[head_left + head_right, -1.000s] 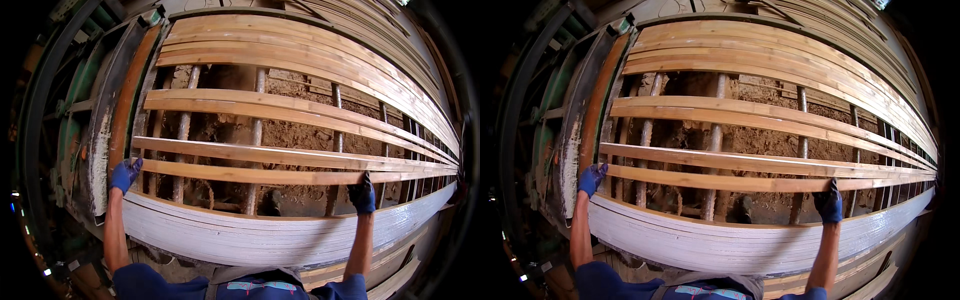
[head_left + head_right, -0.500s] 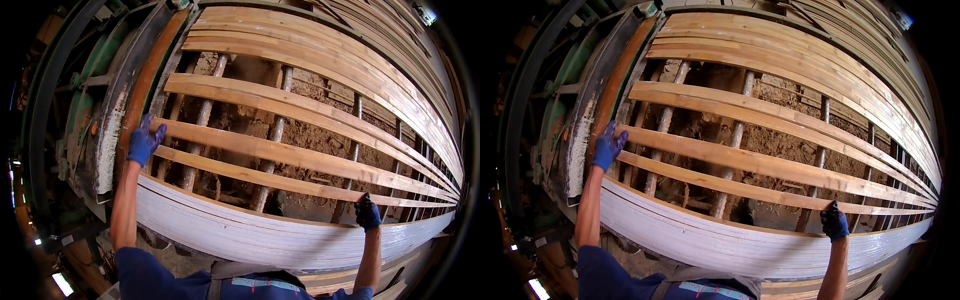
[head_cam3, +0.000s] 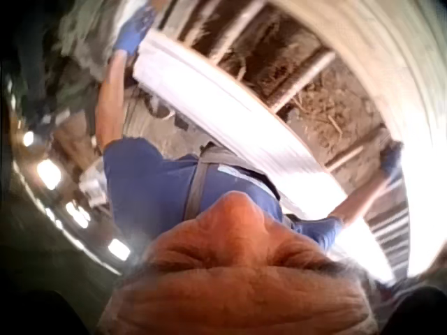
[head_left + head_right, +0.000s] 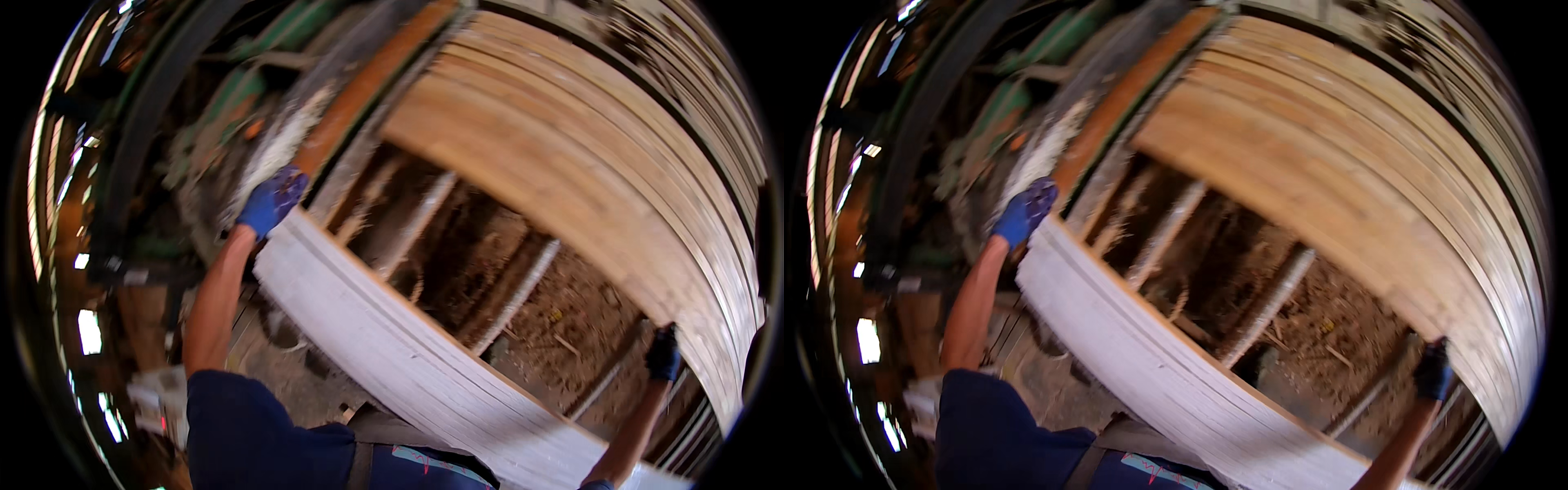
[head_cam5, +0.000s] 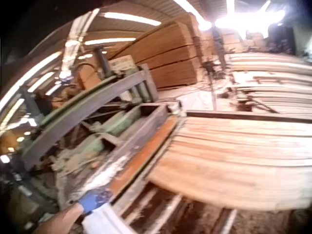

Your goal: The person arranges thin wooden planks on a curved jig, then uses a trowel to spread a white adhesive over the planks. They continue applying the adhesive along the length of the planks and later use a caulking gun to apply adhesive into the gaps between the planks.

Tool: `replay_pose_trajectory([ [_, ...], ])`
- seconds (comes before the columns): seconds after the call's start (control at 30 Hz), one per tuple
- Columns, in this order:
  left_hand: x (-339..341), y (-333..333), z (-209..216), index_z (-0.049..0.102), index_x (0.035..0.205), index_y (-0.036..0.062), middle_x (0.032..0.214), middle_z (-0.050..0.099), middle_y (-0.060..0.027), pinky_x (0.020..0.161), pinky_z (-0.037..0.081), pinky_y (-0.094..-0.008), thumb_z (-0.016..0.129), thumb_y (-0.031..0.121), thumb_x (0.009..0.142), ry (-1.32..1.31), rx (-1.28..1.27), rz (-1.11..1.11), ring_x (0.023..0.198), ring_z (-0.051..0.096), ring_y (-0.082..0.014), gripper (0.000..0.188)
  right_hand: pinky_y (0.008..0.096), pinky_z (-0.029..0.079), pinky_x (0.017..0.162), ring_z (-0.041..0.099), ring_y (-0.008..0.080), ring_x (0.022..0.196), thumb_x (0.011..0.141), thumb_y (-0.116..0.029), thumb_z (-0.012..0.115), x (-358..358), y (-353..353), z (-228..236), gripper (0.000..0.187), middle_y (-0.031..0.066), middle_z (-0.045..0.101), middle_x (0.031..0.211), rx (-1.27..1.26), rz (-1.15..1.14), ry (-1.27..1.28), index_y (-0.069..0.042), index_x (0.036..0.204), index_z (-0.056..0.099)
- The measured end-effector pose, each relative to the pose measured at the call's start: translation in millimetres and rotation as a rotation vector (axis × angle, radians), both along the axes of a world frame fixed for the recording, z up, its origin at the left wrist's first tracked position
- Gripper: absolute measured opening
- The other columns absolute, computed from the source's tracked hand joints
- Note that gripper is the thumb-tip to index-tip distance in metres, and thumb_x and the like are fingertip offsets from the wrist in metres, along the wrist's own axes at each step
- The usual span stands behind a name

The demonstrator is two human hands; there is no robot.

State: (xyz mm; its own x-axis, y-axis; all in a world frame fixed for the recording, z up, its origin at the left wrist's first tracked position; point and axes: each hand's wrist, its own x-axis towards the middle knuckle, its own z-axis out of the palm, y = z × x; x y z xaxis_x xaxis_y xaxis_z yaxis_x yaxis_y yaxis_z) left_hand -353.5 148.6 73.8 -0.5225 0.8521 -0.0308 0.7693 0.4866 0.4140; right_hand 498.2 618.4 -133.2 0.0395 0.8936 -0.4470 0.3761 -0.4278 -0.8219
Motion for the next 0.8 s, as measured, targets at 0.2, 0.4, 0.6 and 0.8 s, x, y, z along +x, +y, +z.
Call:
replay_pose_trajectory([
  [0.2,-16,-7,-10,0.051,0.126,-0.0037,0.127,0.055,-0.0199,0.099,0.041,-0.0339,0.044,0.034,0.097,0.071,-0.351,0.281,0.116,0.053,-0.0286,0.048,0.0261,0.04,0.04,0.055,0.0133,0.059,0.099,-0.042,0.039,27,73,-26,0.04,0.01,0.06,0.094,0.955,0.468,-0.549,-0.013,0.124,0.05],
  [0.4,-45,2,-131,0.048,0.127,-0.0032,0.126,0.052,-0.019,0.103,0.037,-0.0333,0.036,0.038,0.099,-0.744,-0.178,0.302,0.117,0.049,-0.0244,0.052,0.0275,0.051,0.065,0.063,0.0213,0.082,0.098,-0.026,0.042,-41,-116,177,0.04,0.0175,0.062,0.109,-0.016,-0.182,0.603,0.0,0.129,0.043],
  [0.6,-133,-5,-111,0.034,0.141,0.0123,0.145,0.035,-0.009,0.108,0.02,-0.0518,0.026,0.038,0.1,-2.02,0.235,0.676,0.132,0.033,-0.0278,0.049,0.0286,0.058,0.064,0.069,0.0223,0.079,0.092,-0.039,0.056,-20,-210,278,0.059,0.0172,0.067,0.099,0.225,-0.083,0.435,0.003,0.132,0.044],
  [0.8,-174,122,-153,0.036,0.143,0.0254,0.145,0.038,-0.0028,0.111,0.02,-0.0581,0.03,0.038,0.097,-2.96,1.172,1.596,0.134,0.031,-0.0373,0.047,0.0255,0.055,0.058,0.066,0.0136,0.068,0.096,-0.04,0.05,-49,-302,313,0.043,0.0084,0.069,0.087,-0.117,0.178,0.145,-0.008,0.124,0.055],
])
